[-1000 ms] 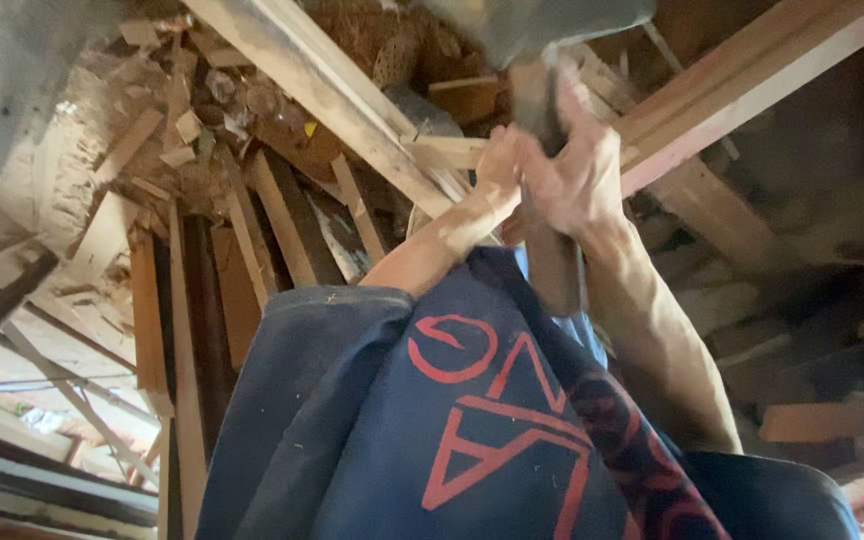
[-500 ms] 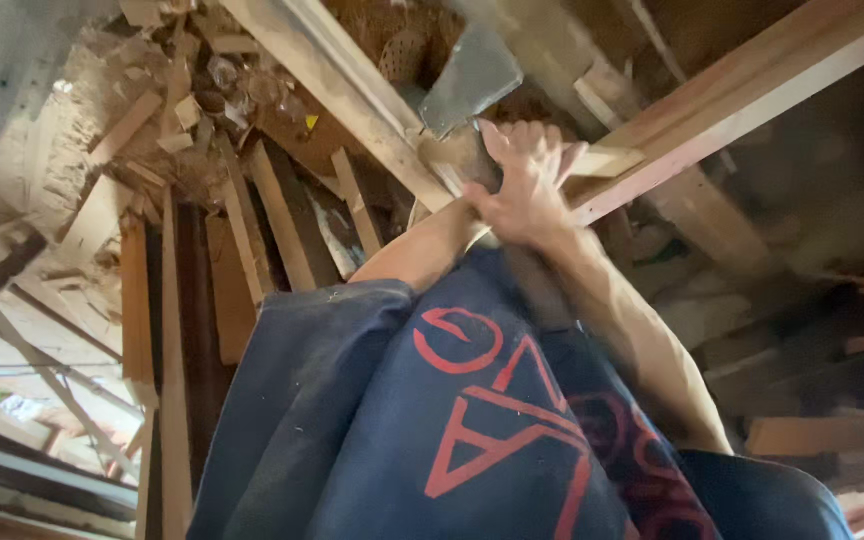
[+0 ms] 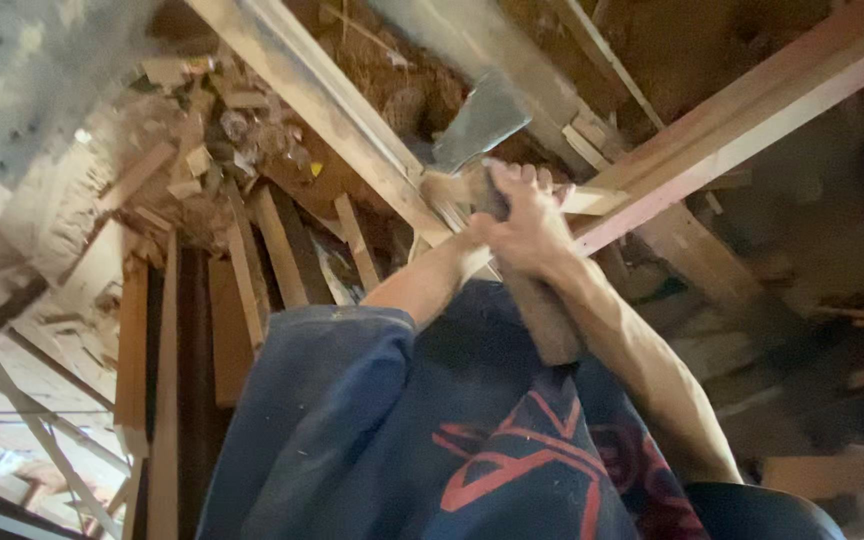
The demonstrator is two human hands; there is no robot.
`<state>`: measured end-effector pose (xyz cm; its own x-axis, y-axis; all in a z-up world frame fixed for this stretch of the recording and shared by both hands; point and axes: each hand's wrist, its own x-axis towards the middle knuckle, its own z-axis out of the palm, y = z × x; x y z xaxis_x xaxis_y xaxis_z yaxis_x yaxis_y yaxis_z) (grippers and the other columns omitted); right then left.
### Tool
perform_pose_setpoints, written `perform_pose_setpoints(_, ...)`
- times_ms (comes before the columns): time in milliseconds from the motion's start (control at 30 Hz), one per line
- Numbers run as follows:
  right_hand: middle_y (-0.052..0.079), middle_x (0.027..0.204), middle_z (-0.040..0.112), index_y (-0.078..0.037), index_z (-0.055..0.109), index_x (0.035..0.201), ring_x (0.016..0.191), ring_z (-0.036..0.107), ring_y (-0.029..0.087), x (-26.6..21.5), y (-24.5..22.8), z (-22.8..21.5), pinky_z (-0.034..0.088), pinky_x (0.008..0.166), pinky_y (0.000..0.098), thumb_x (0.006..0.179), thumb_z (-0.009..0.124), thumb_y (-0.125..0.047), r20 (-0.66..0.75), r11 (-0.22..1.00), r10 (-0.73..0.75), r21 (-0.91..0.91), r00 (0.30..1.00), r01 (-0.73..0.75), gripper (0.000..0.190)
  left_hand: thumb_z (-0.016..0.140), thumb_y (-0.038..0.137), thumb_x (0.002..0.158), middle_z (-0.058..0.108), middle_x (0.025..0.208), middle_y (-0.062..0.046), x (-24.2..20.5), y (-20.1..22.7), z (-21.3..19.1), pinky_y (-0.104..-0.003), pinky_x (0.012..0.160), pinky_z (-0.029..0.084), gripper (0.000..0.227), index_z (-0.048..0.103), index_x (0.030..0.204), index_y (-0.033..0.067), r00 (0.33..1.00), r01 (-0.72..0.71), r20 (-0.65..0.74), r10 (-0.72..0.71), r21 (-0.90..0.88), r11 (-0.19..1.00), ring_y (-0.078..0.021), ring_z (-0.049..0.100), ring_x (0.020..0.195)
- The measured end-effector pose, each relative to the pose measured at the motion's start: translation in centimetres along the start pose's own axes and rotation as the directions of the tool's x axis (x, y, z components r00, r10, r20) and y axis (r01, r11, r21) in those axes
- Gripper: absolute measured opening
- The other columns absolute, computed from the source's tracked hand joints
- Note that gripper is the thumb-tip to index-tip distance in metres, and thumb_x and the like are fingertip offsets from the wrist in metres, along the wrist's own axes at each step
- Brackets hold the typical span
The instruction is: The person assembles a wooden frame by positioning planks, hammering nails, and using a circular saw to cut wood. They also use a speed square to check alignment and adjust the frame components.
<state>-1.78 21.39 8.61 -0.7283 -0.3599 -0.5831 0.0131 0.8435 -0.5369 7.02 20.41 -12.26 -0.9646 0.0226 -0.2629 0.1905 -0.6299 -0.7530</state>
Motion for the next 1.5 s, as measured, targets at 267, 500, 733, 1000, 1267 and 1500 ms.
perform_pose_setpoints(267,0.028,0.134,0.057,-0.004,0.044,0.148,0.130,0.053,0.049,-2.0,0.4,0.0,0.042,0.115,0.0566,0.089,0.075,-0.029,-0.340,0.940,0.157,0.340,0.927,-0.035,0.071,0.056,0.039,0.105,0.061,0.108,-0.005,-0.9,0.7,2.9,-0.046,0.098,0.045,0.031,0.060,0.121,0.0137,0.910,-0.374,-0.395,-0.126,-0.651,-0.660,-0.0244,0.058,0.106)
perform_pose_setpoints(500,0.029,0.127,0.063,0.005,0.044,0.150,0.114,0.066,0.040,0.0,-2.1,-4.5,0.056,0.096,0.0533,0.092,0.068,-0.023,-0.146,0.946,-0.006,0.319,0.989,0.053,0.069,0.061,0.041,0.095,0.062,0.099,-0.006,1.5,-0.5,3.3,-0.043,0.089,0.047,0.032,0.062,0.111,0.0129,0.929,-0.358,-0.294,-0.226,-0.556,-0.750,-0.0243,0.060,0.097)
perform_pose_setpoints(733,0.016,0.099,0.069,-0.014,0.052,0.137,0.089,0.069,0.031,0.4,-4.1,0.7,0.058,0.082,0.0517,0.072,0.076,-0.047,-0.408,0.947,-0.191,-0.316,0.893,0.058,0.077,0.065,0.042,0.085,0.064,0.090,-0.006,0.4,0.4,0.3,-0.041,0.080,0.048,0.034,0.065,0.100,0.0120,0.950,-0.275,-0.267,-0.162,-0.472,-0.838,-0.0241,0.061,0.088)
perform_pose_setpoints(1000,0.025,0.122,0.068,-0.006,0.039,0.158,0.111,0.070,0.034,-0.6,0.2,-6.3,0.060,0.091,0.0415,0.098,0.068,-0.023,-0.320,0.941,-0.005,0.318,0.947,0.112,0.069,0.068,0.046,0.071,0.065,0.073,-0.008,0.6,-0.1,3.4,-0.041,0.059,0.047,0.041,0.069,0.093,0.0104,0.870,-0.490,-0.175,-0.462,-0.429,-0.759,-0.0250,0.062,0.064)
perform_pose_setpoints(1267,0.026,0.107,0.065,-0.003,0.053,0.138,0.095,0.063,0.046,1.1,-1.7,1.0,0.050,0.084,0.0539,0.076,0.080,-0.046,-0.127,0.874,-0.415,-0.331,0.901,0.356,0.080,0.066,0.046,0.088,0.060,0.067,-0.009,1.2,-2.8,5.2,-0.042,0.056,0.044,0.037,0.064,0.082,0.0103,0.950,-0.311,-0.076,-0.303,-0.312,-0.898,-0.0262,0.058,0.060)
perform_pose_setpoints(1500,0.029,0.124,0.066,0.001,0.043,0.151,0.110,0.067,0.038,1.9,-1.4,-9.7,0.057,0.093,0.0428,0.091,0.067,-0.024,-0.206,0.974,0.102,0.220,0.973,-0.056,0.070,0.065,0.046,0.098,0.057,0.063,-0.008,1.2,-1.9,4.9,-0.042,0.053,0.041,0.043,0.060,0.076,0.0104,0.911,-0.359,0.187,-0.368,-0.079,-0.930,-0.0254,0.054,0.057)
